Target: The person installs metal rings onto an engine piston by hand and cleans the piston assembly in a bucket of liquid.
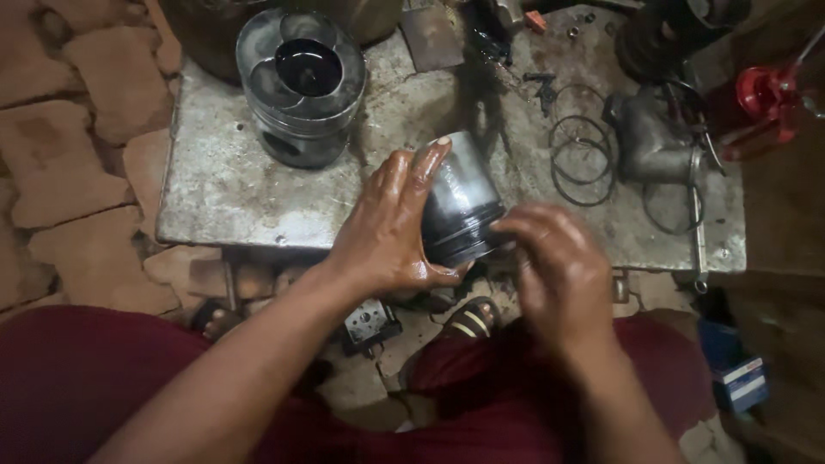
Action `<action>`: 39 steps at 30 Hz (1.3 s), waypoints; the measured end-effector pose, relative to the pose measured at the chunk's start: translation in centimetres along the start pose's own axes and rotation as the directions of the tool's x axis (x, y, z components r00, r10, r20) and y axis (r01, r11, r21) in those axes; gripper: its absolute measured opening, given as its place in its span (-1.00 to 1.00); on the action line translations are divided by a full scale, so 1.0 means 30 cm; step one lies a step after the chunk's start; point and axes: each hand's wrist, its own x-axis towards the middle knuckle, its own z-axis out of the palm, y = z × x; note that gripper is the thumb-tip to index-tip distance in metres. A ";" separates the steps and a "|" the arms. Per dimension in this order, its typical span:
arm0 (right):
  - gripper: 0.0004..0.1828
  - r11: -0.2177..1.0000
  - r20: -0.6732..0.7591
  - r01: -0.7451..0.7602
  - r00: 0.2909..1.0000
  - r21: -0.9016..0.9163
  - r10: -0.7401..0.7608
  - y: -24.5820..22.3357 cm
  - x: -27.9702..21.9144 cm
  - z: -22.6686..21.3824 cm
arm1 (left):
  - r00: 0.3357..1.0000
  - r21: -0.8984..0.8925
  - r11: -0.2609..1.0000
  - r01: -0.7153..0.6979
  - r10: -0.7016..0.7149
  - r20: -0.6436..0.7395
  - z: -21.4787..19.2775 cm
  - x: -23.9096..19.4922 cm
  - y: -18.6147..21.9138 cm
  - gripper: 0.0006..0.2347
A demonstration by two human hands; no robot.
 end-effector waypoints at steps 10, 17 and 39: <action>-0.72 0.856 -0.018 -0.223 0.965 0.466 0.261 0.043 -0.051 0.052 | 0.999 0.017 0.999 -0.029 0.029 -0.025 0.015 0.011 -0.016 0.36; -0.74 0.998 -0.127 -0.059 0.990 0.030 0.062 -0.013 -0.023 0.046 | 0.987 -0.054 0.993 -0.108 0.100 -0.129 -0.003 -0.009 -0.021 0.23; -0.67 0.995 -0.107 -0.009 0.994 0.100 0.020 -0.004 -0.036 0.055 | 0.967 -0.007 0.987 -0.158 0.153 -0.205 0.017 -0.014 -0.018 0.28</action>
